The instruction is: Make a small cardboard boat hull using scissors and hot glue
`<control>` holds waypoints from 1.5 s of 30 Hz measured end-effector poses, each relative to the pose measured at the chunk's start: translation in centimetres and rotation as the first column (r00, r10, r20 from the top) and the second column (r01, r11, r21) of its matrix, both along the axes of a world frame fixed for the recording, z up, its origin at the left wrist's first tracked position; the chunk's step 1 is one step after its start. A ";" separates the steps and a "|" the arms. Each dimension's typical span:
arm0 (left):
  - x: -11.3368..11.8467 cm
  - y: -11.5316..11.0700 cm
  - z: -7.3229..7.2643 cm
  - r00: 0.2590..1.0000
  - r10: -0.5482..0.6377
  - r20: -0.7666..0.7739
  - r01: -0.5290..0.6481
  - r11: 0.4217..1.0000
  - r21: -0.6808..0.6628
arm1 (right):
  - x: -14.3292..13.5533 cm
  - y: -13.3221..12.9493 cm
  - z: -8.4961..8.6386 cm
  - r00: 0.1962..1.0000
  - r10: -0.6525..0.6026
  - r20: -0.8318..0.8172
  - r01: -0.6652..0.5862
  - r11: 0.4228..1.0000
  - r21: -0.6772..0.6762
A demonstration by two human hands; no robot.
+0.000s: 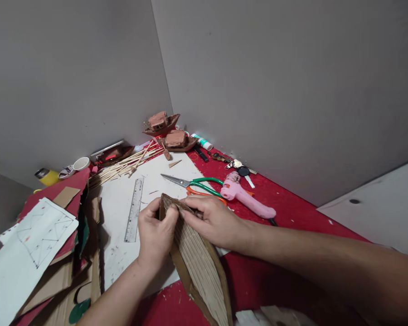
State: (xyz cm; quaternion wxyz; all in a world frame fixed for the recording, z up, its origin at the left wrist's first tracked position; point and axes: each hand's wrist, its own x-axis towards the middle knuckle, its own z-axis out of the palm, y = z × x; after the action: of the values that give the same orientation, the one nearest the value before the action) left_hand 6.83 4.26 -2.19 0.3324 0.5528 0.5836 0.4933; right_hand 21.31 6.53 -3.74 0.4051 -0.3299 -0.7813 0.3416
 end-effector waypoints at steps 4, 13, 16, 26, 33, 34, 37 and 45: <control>-0.8 0.0 0.2 0.981 -0.121 0.155 0.126 0.992 -0.021 | 0.3 0.1 0.3 0.999 0.012 -0.051 -0.016 0.997 -0.076; -1.7 -0.6 -0.2 0.980 -0.180 0.082 0.181 0.983 -0.008 | 0.7 0.3 0.9 0.999 0.002 -0.045 -0.011 0.981 -0.194; -1.3 -1.0 -0.4 0.983 -0.168 -0.068 0.172 0.984 0.051 | 0.9 0.3 0.9 0.999 0.039 -0.015 -0.041 0.976 -0.214; -1.4 -1.4 -0.5 0.948 -0.150 -0.281 0.193 0.972 0.132 | 1.0 0.2 0.5 1.000 0.027 0.006 -0.026 0.989 -0.149; -1.5 -1.1 -0.6 0.939 -0.131 -0.317 0.190 0.968 0.163 | 0.7 0.4 0.1 0.999 0.005 -0.046 -0.012 0.988 -0.155; -1.5 -1.1 -0.6 0.941 -0.123 -0.315 0.182 0.969 0.164 | 0.7 0.4 0.1 0.999 0.005 -0.051 -0.013 0.988 -0.156; -1.5 -1.0 -0.7 0.936 -0.100 -0.337 0.162 0.974 0.161 | 0.7 0.4 0.0 0.998 0.025 -0.060 -0.036 0.983 -0.180; -1.1 -1.0 -0.2 0.910 -0.070 -0.409 0.168 0.964 0.207 | 0.8 0.4 0.2 0.999 0.011 -0.049 -0.020 0.981 -0.194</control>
State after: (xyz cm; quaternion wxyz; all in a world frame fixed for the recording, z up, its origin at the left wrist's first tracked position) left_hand 5.68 3.25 -2.39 0.1676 0.7120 0.5406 0.4155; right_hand 22.11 6.90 -3.56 0.3868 -0.3534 -0.7369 0.4271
